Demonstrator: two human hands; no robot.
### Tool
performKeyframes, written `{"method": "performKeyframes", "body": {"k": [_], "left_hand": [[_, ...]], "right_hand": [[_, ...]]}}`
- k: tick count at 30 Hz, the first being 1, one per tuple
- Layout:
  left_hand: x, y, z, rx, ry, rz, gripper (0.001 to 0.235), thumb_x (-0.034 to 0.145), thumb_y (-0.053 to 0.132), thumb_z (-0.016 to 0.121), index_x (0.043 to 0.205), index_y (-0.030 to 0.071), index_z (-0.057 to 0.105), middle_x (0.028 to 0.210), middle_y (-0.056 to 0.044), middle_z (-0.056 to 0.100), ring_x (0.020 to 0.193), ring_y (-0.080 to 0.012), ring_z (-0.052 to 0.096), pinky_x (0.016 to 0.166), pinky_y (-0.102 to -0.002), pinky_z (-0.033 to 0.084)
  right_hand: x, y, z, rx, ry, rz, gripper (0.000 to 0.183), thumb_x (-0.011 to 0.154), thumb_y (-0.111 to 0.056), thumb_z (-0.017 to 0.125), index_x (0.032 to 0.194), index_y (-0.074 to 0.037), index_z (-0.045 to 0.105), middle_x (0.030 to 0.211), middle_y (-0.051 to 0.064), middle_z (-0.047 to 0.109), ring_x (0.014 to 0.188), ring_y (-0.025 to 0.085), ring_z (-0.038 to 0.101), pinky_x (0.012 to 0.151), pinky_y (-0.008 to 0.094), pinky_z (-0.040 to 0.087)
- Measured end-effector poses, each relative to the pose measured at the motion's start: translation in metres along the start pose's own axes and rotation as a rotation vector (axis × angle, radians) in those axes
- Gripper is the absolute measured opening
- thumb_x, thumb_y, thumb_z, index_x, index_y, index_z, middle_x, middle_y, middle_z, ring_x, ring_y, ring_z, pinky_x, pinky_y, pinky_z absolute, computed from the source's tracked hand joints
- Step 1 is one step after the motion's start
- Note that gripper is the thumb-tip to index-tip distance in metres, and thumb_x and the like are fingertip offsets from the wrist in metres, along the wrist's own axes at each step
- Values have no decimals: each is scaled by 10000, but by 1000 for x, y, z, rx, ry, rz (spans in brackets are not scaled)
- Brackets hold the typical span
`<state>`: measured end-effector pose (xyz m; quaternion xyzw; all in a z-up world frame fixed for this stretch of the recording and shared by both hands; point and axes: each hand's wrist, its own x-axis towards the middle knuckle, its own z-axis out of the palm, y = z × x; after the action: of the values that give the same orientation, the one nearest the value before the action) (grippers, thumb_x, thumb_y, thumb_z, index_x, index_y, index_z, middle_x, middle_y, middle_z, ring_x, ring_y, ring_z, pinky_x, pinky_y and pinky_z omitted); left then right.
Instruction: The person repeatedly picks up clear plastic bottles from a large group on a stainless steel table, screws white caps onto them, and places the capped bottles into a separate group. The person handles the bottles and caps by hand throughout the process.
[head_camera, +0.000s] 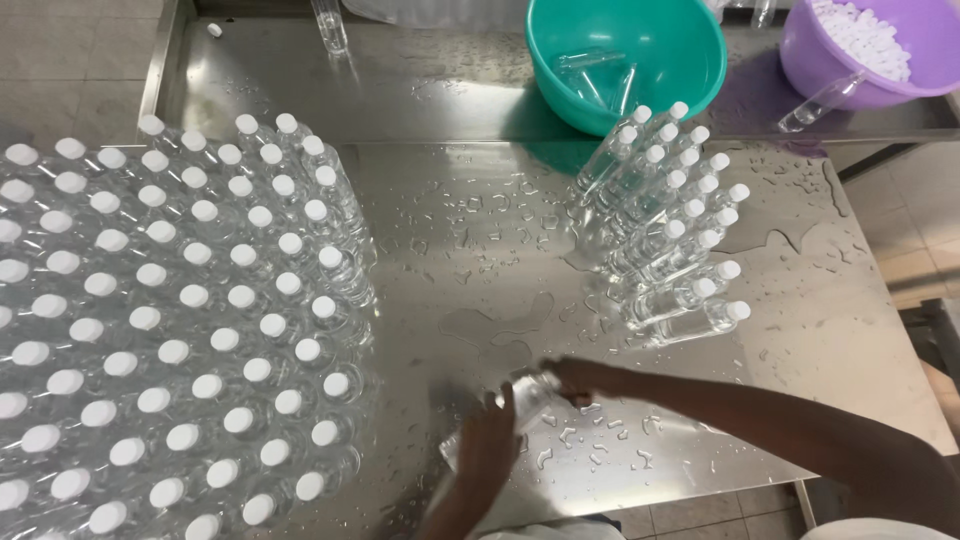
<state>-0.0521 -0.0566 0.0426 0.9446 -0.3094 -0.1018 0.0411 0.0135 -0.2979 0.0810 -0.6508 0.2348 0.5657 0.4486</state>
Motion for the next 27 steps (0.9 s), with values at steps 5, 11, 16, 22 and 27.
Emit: {"method": "performKeyframes", "body": {"k": [5, 11, 16, 22, 27], "left_hand": [[63, -74, 3, -495, 59, -324, 1018, 950, 588, 767, 1676, 26, 326, 1358, -267, 644, 1212, -403, 713, 994, -485, 605], [5, -103, -45, -857, 314, -417, 1101, 933, 722, 584, 1756, 217, 55, 1856, -126, 80, 1713, -351, 79, 1221, -667, 352], [-61, -90, 123, -498, 429, -261, 1040, 977, 605, 624, 1764, 186, 88, 1832, -255, -44, 1680, -502, -23, 1291, -643, 195], [-87, -57, 150, -611, 69, -291, 966, 895, 492, 888, 1673, 308, 346, 1817, -198, -133, 1651, -461, -189, 1285, -679, 62], [-76, -56, 94, -838, -272, -290, 879, 1017, 551, 713, 1726, 311, 252, 1822, -160, -206, 1652, -450, -272, 1316, -662, 54]], "right_hand": [[-24, -127, -13, -268, 290, -598, 366, 1138, -366, 535, 1319, -58, 614, 656, 6, 580, 478, 121, 596, 410, 233, 506], [31, -290, -21, -889, 811, -979, 433, 1078, -438, 609, 1332, -87, 627, 852, 149, 795, 690, 329, 756, 787, 550, 603], [100, -412, -69, -604, 960, -1066, 315, 901, -364, 774, 1024, -107, 640, 858, 125, 785, 742, 307, 724, 623, 480, 522], [149, -479, -53, -440, 851, -966, 292, 902, -330, 783, 1010, -131, 599, 902, 66, 741, 742, 207, 676, 575, 393, 509], [157, -475, -69, -516, 902, -859, 699, 887, -630, 763, 1336, -115, 616, 1284, 192, 754, 1137, 432, 733, 845, 554, 569]]}}
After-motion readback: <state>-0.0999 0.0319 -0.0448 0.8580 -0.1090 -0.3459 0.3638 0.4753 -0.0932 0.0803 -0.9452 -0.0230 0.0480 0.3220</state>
